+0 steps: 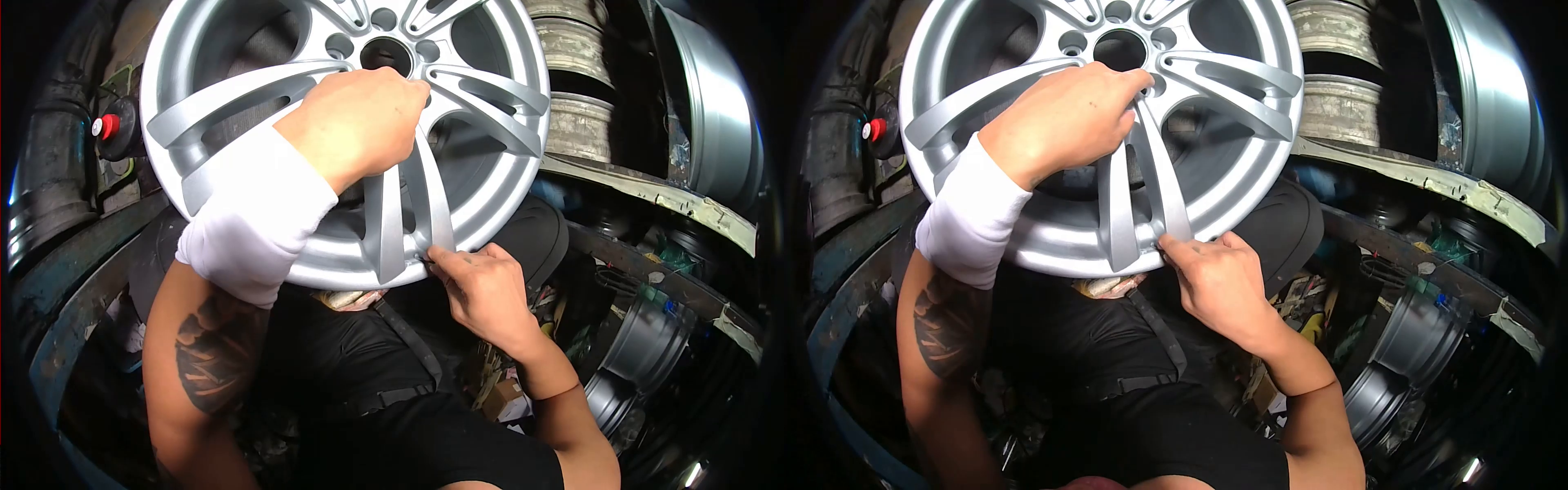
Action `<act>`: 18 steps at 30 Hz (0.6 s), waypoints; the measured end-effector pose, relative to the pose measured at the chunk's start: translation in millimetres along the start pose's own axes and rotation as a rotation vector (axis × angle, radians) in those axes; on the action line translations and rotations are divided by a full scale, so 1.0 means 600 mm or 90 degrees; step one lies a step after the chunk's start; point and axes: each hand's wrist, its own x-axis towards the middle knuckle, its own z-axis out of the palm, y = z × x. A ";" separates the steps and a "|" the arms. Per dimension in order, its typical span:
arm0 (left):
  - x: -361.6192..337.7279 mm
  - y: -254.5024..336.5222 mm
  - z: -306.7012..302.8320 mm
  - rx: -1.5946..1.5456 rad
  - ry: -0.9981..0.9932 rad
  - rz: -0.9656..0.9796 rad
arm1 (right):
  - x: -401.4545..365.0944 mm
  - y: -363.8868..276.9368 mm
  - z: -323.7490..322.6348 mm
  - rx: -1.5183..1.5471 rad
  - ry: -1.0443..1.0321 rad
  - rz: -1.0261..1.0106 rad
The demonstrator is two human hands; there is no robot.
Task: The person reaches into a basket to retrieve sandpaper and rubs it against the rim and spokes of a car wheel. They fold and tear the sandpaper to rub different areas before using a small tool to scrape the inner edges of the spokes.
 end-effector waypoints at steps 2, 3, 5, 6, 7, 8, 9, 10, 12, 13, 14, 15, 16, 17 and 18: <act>0.000 0.002 -0.004 0.005 -0.018 -0.009 | 0.001 -0.003 0.004 -0.017 0.010 -0.006; 0.002 0.002 -0.004 0.005 -0.020 -0.010 | 0.002 0.000 0.004 -0.007 0.006 -0.024; 0.006 -0.001 -0.001 0.008 -0.027 -0.012 | 0.009 0.007 0.005 0.015 0.002 -0.058; 0.005 -0.001 -0.001 0.013 -0.028 -0.010 | 0.009 0.009 -0.005 -0.024 -0.025 -0.055; 0.003 -0.001 -0.001 0.018 -0.029 -0.011 | 0.009 0.002 -0.012 -0.080 -0.044 -0.050; 0.001 -0.001 0.000 0.022 -0.030 -0.012 | 0.008 -0.004 -0.014 -0.136 -0.065 -0.044; 0.000 -0.001 0.001 0.020 -0.032 -0.018 | 0.010 -0.005 -0.010 -0.116 -0.058 -0.065; 0.003 0.000 0.003 0.017 -0.033 -0.022 | 0.014 -0.005 -0.003 -0.098 -0.050 -0.084; 0.007 0.002 0.003 0.023 -0.035 -0.018 | 0.014 -0.001 -0.007 -0.104 -0.050 -0.095; 0.006 0.000 0.003 0.032 -0.039 -0.015 | 0.012 0.003 -0.018 -0.125 -0.060 -0.089; 0.004 -0.001 0.002 0.042 -0.043 -0.014 | 0.012 0.003 -0.024 -0.144 -0.071 -0.086; 0.002 -0.003 0.000 0.043 -0.049 -0.021 | 0.011 -0.006 -0.021 -0.160 -0.059 -0.073; 0.003 0.000 -0.002 0.043 -0.056 -0.023 | 0.014 -0.012 -0.012 -0.117 -0.052 -0.073; 0.007 0.002 -0.004 0.044 -0.060 -0.021 | 0.017 -0.015 -0.002 -0.077 -0.042 -0.071; 0.010 0.005 -0.003 0.043 -0.060 -0.021 | 0.017 -0.012 0.006 -0.037 -0.033 -0.070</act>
